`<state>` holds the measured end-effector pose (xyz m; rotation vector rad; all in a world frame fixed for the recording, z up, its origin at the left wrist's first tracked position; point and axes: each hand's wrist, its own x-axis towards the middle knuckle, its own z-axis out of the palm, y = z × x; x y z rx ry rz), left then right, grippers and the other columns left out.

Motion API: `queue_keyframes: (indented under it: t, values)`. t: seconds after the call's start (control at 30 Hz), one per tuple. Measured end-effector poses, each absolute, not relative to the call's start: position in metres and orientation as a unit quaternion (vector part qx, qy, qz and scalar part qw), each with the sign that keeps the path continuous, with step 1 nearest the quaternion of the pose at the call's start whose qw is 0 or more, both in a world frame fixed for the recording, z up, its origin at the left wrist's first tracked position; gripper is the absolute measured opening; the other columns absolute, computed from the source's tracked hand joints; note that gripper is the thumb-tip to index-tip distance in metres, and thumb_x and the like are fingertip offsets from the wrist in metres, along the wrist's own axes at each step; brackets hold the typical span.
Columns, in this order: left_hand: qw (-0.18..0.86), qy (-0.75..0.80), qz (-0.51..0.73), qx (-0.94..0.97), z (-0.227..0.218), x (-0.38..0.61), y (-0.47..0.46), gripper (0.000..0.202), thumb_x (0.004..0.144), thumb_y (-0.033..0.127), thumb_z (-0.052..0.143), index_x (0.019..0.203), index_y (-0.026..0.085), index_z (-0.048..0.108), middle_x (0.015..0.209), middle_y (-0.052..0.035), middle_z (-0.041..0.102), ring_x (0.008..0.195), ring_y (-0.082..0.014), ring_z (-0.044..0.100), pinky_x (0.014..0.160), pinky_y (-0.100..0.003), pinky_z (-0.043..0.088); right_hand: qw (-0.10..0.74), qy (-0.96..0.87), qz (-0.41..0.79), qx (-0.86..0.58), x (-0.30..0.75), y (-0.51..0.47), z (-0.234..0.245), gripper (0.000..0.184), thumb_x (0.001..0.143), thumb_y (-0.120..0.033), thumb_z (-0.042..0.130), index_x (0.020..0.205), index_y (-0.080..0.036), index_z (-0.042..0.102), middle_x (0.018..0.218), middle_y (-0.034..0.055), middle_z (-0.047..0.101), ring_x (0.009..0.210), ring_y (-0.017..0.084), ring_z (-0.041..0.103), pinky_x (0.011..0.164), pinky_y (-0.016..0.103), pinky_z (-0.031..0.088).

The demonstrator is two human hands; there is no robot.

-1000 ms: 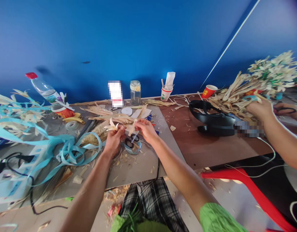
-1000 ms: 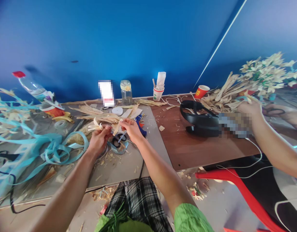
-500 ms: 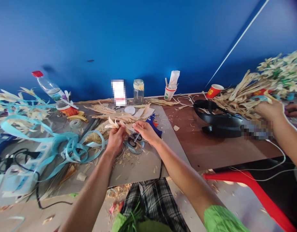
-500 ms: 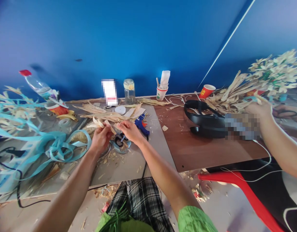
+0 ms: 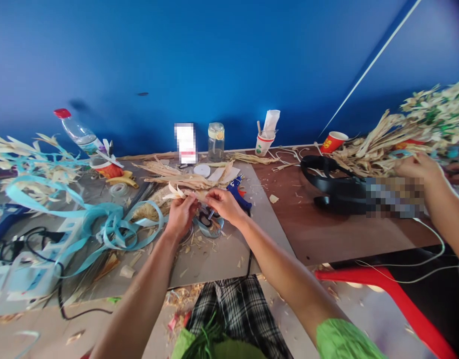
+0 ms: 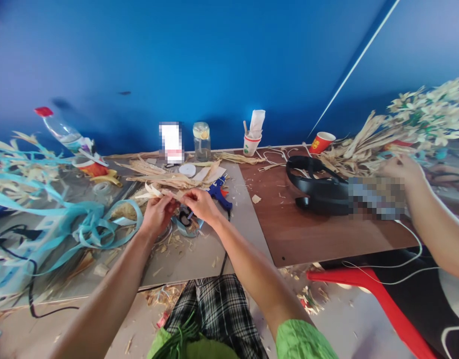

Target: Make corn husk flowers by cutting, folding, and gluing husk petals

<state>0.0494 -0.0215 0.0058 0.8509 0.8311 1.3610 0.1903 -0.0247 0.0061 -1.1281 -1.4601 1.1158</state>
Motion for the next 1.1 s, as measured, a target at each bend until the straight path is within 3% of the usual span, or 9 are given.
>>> queue_keyframes:
  t: [0.13,0.27,0.37,0.67,0.9,1.1]
  values:
    - [0.561,0.377,0.664,0.320,0.005,0.044,-0.014,0.027,0.063,0.031,0.075,0.059,0.015,0.053,0.054,0.0053,0.048,0.044,-0.0035,0.036,0.056,-0.023,0.044,0.478,-0.660,0.307,-0.492,0.200,-0.023,0.005,0.019,0.082,-0.031,0.053,0.080,-0.015,0.063,0.071,0.0024,0.061,0.065,0.013,0.054,0.064,0.024,0.040]
    - [0.522,0.387,0.695,0.307,0.001,0.038,-0.008,0.029,0.062,0.033,0.075,0.058,0.016,0.052,0.055,0.0048,0.049,0.045,-0.0040,0.037,0.056,-0.023,0.043,0.327,-0.803,0.158,-0.472,0.203,-0.028,0.013,0.022,0.087,-0.032,0.054,0.083,-0.017,0.069,0.082,0.0069,0.068,0.084,0.017,0.058,0.079,0.028,0.036]
    - [0.515,0.396,0.681,0.338,-0.001,0.038,-0.008,0.031,0.066,0.035,0.072,0.055,0.016,0.049,0.053,0.0045,0.047,0.045,-0.0045,0.037,0.056,-0.023,0.043,0.231,-0.840,0.119,-0.477,0.201,-0.035,0.020,0.030,0.091,-0.037,0.048,0.086,-0.019,0.071,0.083,0.0068,0.070,0.088,0.018,0.057,0.083,0.030,0.032]
    - [0.496,0.415,0.661,0.381,-0.008,0.038,-0.007,0.034,0.070,0.036,0.069,0.054,0.017,0.047,0.052,0.0044,0.044,0.046,-0.0053,0.036,0.053,-0.022,0.038,0.081,-0.852,0.081,-0.512,0.203,-0.039,0.027,0.035,0.093,-0.036,0.042,0.088,-0.017,0.072,0.083,0.0104,0.072,0.087,0.021,0.061,0.087,0.033,0.029]
    - [0.491,0.412,0.660,0.393,-0.007,0.040,-0.008,0.032,0.072,0.033,0.068,0.053,0.016,0.048,0.051,0.0046,0.042,0.046,-0.0055,0.035,0.050,-0.022,0.033,0.090,-0.848,0.027,-0.522,0.194,-0.046,0.027,0.032,0.087,-0.042,0.049,0.094,-0.019,0.070,0.101,0.0114,0.067,0.104,0.027,0.052,0.085,0.036,0.031]
    - [0.482,0.419,0.649,0.413,-0.010,0.038,-0.006,0.036,0.073,0.034,0.066,0.050,0.017,0.044,0.047,0.0045,0.040,0.046,-0.0064,0.036,0.049,-0.022,0.032,0.063,-0.844,0.020,-0.532,0.182,-0.053,0.023,0.031,0.084,-0.038,0.053,0.101,-0.016,0.066,0.100,0.0135,0.066,0.101,0.027,0.054,0.088,0.039,0.029]
